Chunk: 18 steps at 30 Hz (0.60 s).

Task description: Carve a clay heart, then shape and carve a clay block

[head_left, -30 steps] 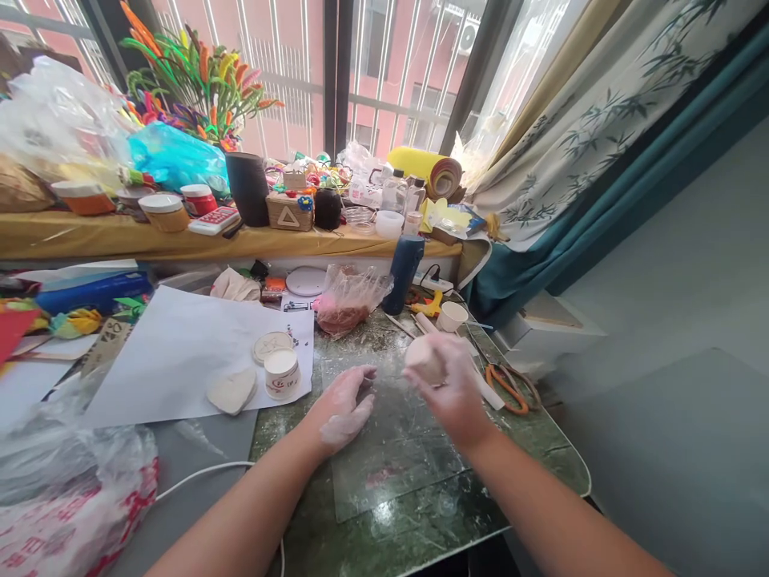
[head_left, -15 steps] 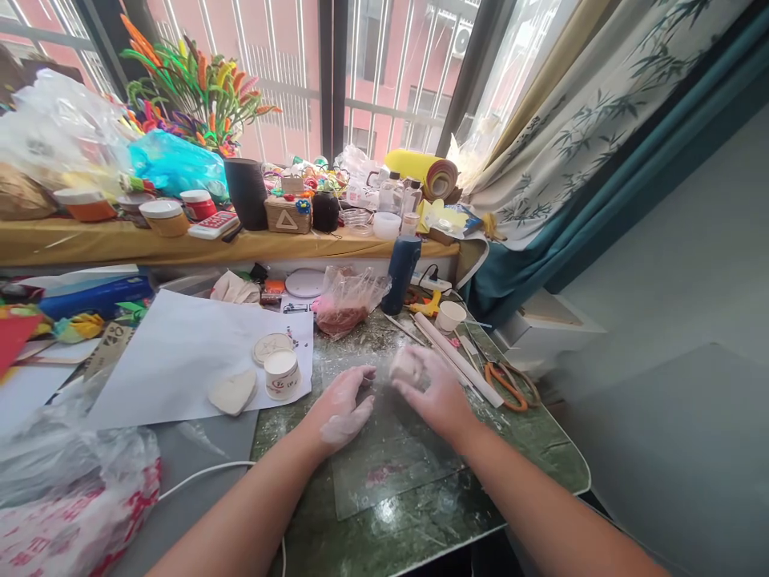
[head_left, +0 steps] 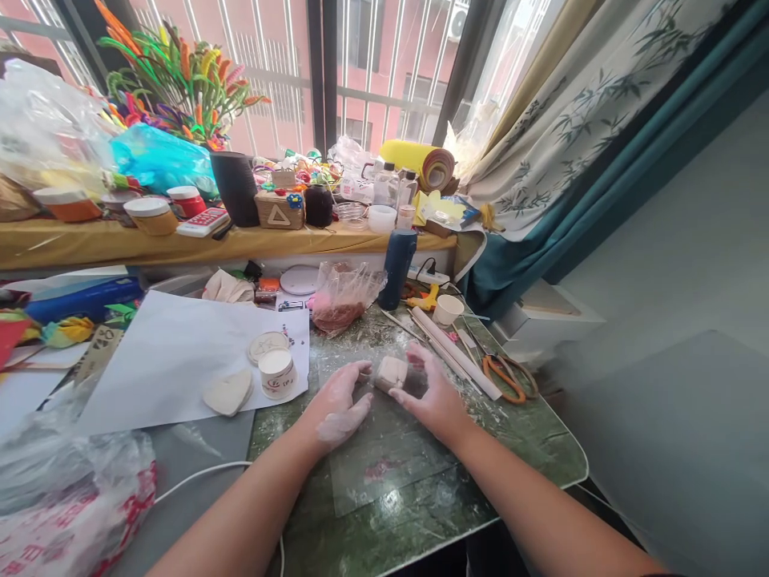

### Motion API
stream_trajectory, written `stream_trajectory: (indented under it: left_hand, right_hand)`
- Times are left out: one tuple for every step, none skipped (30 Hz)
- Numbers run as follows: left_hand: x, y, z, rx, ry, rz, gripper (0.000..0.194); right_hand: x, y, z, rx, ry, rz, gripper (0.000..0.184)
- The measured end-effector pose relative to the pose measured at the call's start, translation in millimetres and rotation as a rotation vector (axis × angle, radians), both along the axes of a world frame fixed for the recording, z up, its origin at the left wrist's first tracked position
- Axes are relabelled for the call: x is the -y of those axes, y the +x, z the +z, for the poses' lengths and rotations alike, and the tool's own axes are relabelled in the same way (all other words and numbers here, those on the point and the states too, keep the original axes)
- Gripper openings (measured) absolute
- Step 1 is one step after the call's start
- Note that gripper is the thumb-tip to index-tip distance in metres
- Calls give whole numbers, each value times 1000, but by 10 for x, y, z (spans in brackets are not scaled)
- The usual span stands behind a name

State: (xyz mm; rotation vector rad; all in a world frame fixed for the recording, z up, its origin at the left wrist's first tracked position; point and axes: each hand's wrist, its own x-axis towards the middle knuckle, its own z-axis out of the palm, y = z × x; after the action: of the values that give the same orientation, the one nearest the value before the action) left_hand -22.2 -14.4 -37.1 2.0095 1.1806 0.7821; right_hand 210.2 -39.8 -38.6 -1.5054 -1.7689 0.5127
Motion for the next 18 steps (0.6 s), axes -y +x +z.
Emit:
stream_trajectory:
  left_hand:
    - [-1, 1, 0, 0, 5, 0, 50]
    - [-1, 2, 4, -2, 8, 1, 50]
    - [1, 3, 13, -5, 9, 3, 50]
    - [3, 5, 27, -8, 5, 5, 50]
    - [7, 8, 47, -11, -5, 5, 49]
    - [12, 11, 72, -11, -21, 2, 49]
    - [19, 17, 103, -7, -42, -6, 49]
    - [27, 24, 136, -1, -64, -14, 51]
    - [36, 32, 171, 3, -82, -17, 56]
    - [46, 41, 202, 2, -97, -11, 62]
    - [56, 51, 229, -5, -108, 3, 67]
    - [65, 59, 248, -13, -119, 18, 69]
    - [74, 66, 257, -17, -127, 29, 68]
    - [81, 72, 256, -10, -133, 36, 66]
    - [86, 76, 247, 8, -133, 41, 62]
    - [90, 79, 232, 37, -127, 47, 61]
    - [91, 81, 214, 71, -112, 58, 62]
    - [91, 81, 198, 104, -92, 73, 64]
  right_hand:
    - [-11, -2, 5, 20, -29, 38, 87]
    - [-24, -8, 14, 51, -52, 69, 87]
    - [-35, -18, 21, 86, -63, 85, 86]
    - [-42, -31, 25, 117, -57, 86, 84]
    - [-44, -48, 22, 144, -34, 82, 81]
    - [-38, -67, 15, 171, 6, 84, 77]
    - [-25, -89, 3, 199, 64, 99, 71]
    - [-6, -114, -10, 226, 134, 126, 66]
    - [17, -140, -23, 249, 209, 163, 63]
    - [42, -165, -33, 264, 274, 210, 61]
    - [66, -187, -39, 271, 319, 257, 61]
    - [86, -205, -40, 266, 338, 294, 63]
    - [101, -215, -35, 250, 335, 314, 66]
    - [110, -218, -25, 226, 310, 324, 70]
    - [115, -213, -10, 196, 275, 326, 76]
    - [115, -202, 7, 164, 239, 320, 83]
    - [113, -187, 26, 131, 207, 312, 90]
    - [110, -169, 43, 99, 183, 308, 94]
